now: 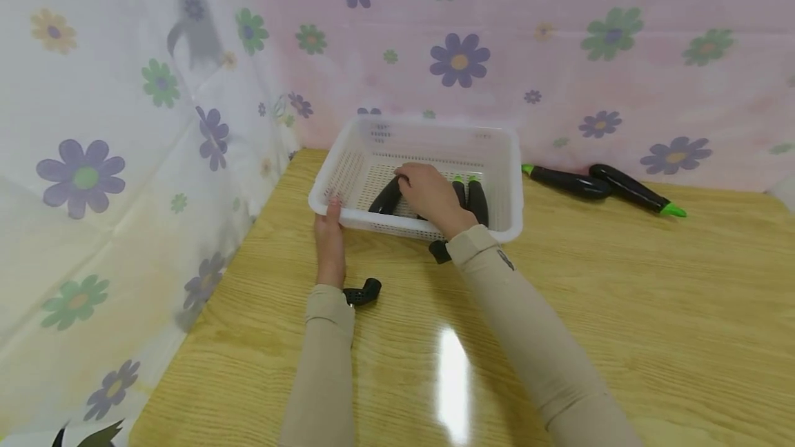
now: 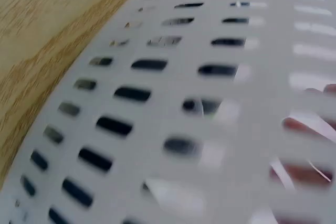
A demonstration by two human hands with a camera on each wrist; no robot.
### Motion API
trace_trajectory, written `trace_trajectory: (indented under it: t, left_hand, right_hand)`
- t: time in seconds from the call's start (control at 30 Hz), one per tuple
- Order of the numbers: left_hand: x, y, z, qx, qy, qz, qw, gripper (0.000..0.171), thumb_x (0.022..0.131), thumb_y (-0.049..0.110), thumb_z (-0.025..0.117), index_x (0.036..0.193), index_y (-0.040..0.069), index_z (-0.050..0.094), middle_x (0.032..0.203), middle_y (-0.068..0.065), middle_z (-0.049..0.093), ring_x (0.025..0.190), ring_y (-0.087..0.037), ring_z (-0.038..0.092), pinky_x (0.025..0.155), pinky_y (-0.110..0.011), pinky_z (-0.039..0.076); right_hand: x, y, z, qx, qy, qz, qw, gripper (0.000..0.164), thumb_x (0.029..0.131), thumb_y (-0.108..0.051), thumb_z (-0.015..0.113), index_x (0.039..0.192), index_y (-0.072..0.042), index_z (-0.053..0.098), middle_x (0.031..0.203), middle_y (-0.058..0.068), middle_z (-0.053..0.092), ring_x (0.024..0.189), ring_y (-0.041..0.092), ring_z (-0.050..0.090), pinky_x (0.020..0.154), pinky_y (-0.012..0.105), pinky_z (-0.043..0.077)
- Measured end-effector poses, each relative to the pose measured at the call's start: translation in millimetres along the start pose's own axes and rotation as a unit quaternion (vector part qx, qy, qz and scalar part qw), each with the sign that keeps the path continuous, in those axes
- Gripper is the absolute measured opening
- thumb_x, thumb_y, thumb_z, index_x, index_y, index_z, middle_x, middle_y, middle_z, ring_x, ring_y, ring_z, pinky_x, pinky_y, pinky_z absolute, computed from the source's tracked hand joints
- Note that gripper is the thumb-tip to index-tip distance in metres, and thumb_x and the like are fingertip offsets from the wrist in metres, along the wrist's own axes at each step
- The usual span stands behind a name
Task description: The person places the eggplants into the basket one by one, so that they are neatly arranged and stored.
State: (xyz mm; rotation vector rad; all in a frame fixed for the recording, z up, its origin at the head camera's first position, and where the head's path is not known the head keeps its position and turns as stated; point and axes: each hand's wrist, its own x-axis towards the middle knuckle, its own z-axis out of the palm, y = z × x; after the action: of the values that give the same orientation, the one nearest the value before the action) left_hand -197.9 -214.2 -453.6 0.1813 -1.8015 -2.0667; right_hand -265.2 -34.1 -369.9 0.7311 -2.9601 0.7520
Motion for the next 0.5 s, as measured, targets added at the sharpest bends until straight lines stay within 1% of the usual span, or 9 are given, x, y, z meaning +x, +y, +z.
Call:
trace_trajectory:
  t: [0.07,0.17,0.2,0.27,0.3,0.37,0.4,0.43,0.5]
  left_hand:
    - [-1.4,-1.0,-0.5,0.001,0.007,-0.004,1.0000,0.056,0.087,0.055,0.043,0.135,0.028,0.035,0.133,-0.001,0.043,0.123,-0.015,0.037,0.104,-0.032,0.021]
    - [-4.1,-1.9,-1.0,-0.001,0.013,-0.011,0.9998,0.055,0.086,0.055,0.044,0.134,0.029,0.036,0.133,0.001,0.043,0.122,-0.014,0.037,0.103,-0.032,0.022]
    - [-4.8,-1.9,-1.0,0.001,0.015,-0.014,0.9998,0.054,0.086,0.055,0.044,0.134,0.029,0.036,0.133,0.002,0.043,0.122,-0.013,0.037,0.103,-0.032,0.022]
    - [-4.6,-1.4,-0.6,0.002,0.016,-0.013,0.9998,0.054,0.087,0.053,0.044,0.134,0.028,0.036,0.133,0.002,0.043,0.122,-0.012,0.037,0.103,-0.031,0.022]
    - [-4.1,-1.1,-0.4,0.002,0.017,-0.012,0.9998,0.054,0.087,0.053,0.044,0.134,0.028,0.036,0.133,0.003,0.043,0.122,-0.011,0.037,0.103,-0.031,0.022]
    - [-2.6,0.5,0.1,0.004,0.016,-0.009,0.9998,0.054,0.087,0.053,0.044,0.134,0.028,0.035,0.133,0.003,0.042,0.121,-0.009,0.037,0.103,-0.031,0.022]
    - [-1.9,1.3,0.3,0.005,0.015,-0.008,0.9998,0.054,0.088,0.053,0.044,0.135,0.028,0.035,0.134,0.003,0.042,0.122,-0.009,0.036,0.103,-0.031,0.021]
    - [-1.4,2.0,0.6,0.005,0.015,-0.008,0.9998,0.053,0.088,0.052,0.043,0.135,0.028,0.035,0.134,0.003,0.042,0.122,-0.009,0.036,0.103,-0.032,0.021]
    - [-1.2,2.9,1.0,0.005,0.015,-0.010,0.9998,0.053,0.088,0.052,0.043,0.135,0.029,0.034,0.134,0.004,0.042,0.122,-0.010,0.036,0.104,-0.032,0.020]
  right_hand:
    - [-2,2,-2,-0.001,0.005,0.000,1.000,0.032,0.095,-0.023,0.042,0.124,-0.016,0.053,0.129,0.001,0.048,0.115,0.020,0.045,0.089,0.037,0.041]
    - [-8,7,-4,0.002,0.013,0.002,1.000,0.032,0.094,-0.023,0.041,0.124,-0.017,0.053,0.130,0.002,0.047,0.116,0.021,0.044,0.087,0.038,0.041]
    - [-10,8,-5,0.008,0.017,0.002,1.000,0.032,0.094,-0.023,0.041,0.124,-0.017,0.053,0.130,0.002,0.048,0.109,0.022,0.049,0.083,0.038,0.043]
    - [-15,11,-9,0.015,0.026,0.001,1.000,0.032,0.094,-0.023,0.041,0.124,-0.018,0.053,0.129,0.002,0.048,0.090,0.023,0.056,0.069,0.037,0.046]
    - [-17,12,-11,0.021,0.032,-0.001,0.999,0.032,0.094,-0.022,0.041,0.123,-0.018,0.053,0.129,0.003,0.048,0.079,0.024,0.056,0.061,0.036,0.045]
    - [-21,14,-15,0.026,0.044,-0.007,0.999,0.032,0.094,-0.022,0.042,0.123,-0.017,0.053,0.128,0.003,0.049,0.070,0.023,0.053,0.055,0.035,0.041]
    - [-23,15,-17,0.026,0.049,-0.010,0.998,0.032,0.094,-0.022,0.042,0.123,-0.016,0.054,0.128,0.003,0.049,0.069,0.023,0.053,0.054,0.034,0.041]
    - [-25,15,-19,0.027,0.053,-0.014,0.998,0.032,0.093,-0.021,0.042,0.123,-0.016,0.054,0.128,0.004,0.049,0.076,0.022,0.055,0.057,0.034,0.042]
    - [-29,17,-22,0.024,0.059,-0.019,0.998,0.032,0.093,-0.021,0.042,0.123,-0.015,0.054,0.128,0.004,0.048,0.095,0.021,0.054,0.068,0.034,0.045]
